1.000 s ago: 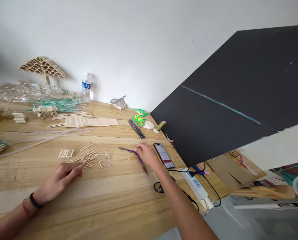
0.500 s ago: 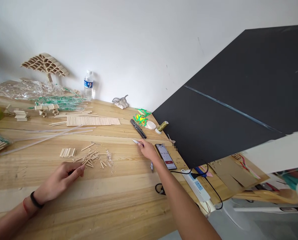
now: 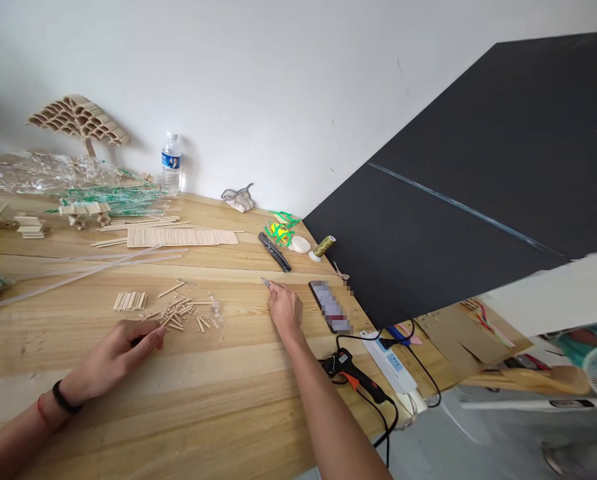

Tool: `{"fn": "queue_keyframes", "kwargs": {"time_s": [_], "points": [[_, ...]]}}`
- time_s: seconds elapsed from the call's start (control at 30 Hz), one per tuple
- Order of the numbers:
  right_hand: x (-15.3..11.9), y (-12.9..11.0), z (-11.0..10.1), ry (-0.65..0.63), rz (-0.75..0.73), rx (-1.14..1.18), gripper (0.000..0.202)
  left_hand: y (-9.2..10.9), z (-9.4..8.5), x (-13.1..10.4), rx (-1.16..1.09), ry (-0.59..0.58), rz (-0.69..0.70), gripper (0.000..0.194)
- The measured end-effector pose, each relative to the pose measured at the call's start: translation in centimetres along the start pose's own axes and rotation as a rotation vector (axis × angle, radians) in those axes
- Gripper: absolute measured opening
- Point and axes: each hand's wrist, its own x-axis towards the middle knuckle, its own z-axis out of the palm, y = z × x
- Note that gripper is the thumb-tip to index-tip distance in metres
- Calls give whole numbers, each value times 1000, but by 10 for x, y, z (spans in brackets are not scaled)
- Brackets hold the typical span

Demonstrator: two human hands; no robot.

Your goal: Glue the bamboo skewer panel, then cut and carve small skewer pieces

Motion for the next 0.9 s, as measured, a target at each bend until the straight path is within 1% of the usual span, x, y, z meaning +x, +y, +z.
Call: {"fn": "queue_keyframes", "kwargs": {"time_s": [0.17, 0.4, 0.6, 0.73, 0.83, 0.9], "points": [[-6, -7, 4, 5, 3, -27, 40, -1, 0, 0, 19, -8, 1, 54], [-7, -8, 2, -8, -20, -46, 41, 2, 0, 2, 28, -8, -5, 53], [-10, -8, -3, -27, -55, -55, 41, 3, -2, 3, 48, 0, -4, 55], [-17, -10, -7, -37, -66, -66, 42, 0, -3, 2, 55, 5, -8, 54], [-19, -12, -9, -19, -56, -65, 40, -2, -3, -1, 65, 35, -19, 55], [-17, -14, -9, 15, -28, -55, 37, 0, -4, -2, 70, 69, -16, 54]]}}
